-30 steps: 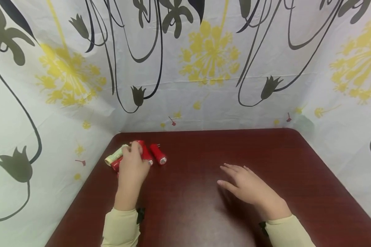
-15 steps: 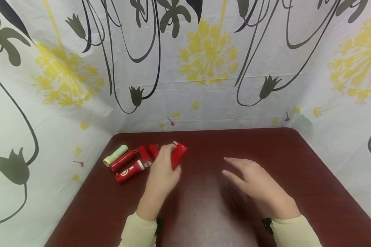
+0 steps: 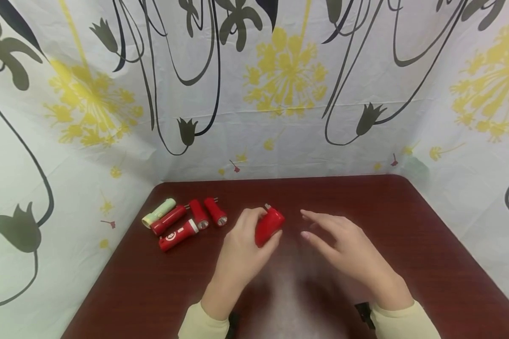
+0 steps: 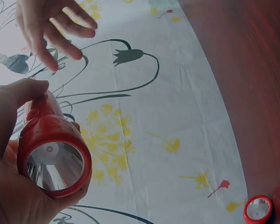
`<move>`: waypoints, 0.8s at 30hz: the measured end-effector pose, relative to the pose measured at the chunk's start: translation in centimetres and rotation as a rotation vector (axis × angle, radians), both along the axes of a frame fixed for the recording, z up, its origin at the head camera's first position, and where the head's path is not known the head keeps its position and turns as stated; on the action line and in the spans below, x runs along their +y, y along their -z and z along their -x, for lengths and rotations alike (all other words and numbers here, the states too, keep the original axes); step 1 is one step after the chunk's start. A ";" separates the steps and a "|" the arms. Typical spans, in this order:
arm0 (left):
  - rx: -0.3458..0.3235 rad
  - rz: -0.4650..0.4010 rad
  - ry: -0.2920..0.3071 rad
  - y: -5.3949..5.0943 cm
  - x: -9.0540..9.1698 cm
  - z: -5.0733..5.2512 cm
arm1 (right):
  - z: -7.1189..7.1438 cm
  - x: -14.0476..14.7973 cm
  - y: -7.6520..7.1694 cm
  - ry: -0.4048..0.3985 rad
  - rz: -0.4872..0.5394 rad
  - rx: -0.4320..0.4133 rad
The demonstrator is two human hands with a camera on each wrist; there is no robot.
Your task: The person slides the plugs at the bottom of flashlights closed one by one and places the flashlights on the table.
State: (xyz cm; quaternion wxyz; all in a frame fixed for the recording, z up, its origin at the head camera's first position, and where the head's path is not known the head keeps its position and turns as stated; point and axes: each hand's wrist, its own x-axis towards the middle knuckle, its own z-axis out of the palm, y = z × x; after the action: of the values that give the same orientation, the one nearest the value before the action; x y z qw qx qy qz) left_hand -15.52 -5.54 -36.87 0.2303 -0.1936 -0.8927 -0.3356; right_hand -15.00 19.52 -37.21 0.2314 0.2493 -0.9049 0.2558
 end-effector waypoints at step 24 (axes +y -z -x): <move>0.249 0.151 0.097 2.6 1.0 -0.1 | -0.3 -1.6 0.4 -0.049 -0.002 -0.019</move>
State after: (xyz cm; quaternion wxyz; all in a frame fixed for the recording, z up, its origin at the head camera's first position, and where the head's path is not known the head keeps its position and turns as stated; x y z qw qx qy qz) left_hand -15.40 -4.50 -39.52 0.3077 -0.2932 -0.8695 -0.2515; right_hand -14.66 17.92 -37.64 0.2162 0.2691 -0.9010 0.2629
